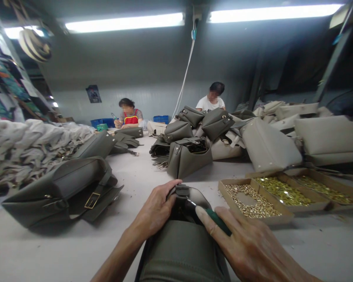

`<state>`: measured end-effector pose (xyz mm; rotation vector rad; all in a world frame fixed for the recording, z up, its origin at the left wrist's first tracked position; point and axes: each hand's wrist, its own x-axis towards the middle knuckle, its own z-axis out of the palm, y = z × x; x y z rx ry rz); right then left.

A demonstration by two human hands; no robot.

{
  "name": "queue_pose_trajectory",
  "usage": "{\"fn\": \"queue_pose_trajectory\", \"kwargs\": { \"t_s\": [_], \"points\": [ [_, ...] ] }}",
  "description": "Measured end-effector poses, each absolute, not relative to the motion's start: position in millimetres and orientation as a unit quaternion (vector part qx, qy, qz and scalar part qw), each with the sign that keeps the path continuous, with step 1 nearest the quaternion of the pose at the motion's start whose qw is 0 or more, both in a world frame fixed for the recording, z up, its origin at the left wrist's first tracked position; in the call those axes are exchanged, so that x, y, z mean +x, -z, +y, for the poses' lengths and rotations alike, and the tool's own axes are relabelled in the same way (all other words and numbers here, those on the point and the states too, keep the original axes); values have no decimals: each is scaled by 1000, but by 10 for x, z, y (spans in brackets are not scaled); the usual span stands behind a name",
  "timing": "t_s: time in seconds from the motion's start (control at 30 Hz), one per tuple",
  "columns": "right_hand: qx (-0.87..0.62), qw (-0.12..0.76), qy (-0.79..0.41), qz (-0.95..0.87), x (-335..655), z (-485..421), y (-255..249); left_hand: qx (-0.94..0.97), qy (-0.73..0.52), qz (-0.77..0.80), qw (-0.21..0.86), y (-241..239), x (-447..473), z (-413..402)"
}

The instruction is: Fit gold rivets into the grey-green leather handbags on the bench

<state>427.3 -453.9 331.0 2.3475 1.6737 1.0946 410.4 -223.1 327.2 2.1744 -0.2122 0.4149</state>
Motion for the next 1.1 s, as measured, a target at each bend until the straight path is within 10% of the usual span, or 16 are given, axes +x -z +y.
{"fn": "queue_pose_trajectory", "kwargs": {
  "t_s": [1.1],
  "points": [
    [764, 49, -370, 525, 4264, -4571, -3232, 885, -170, -51, 431, -3317, 4032, -2333]
  ]
}}
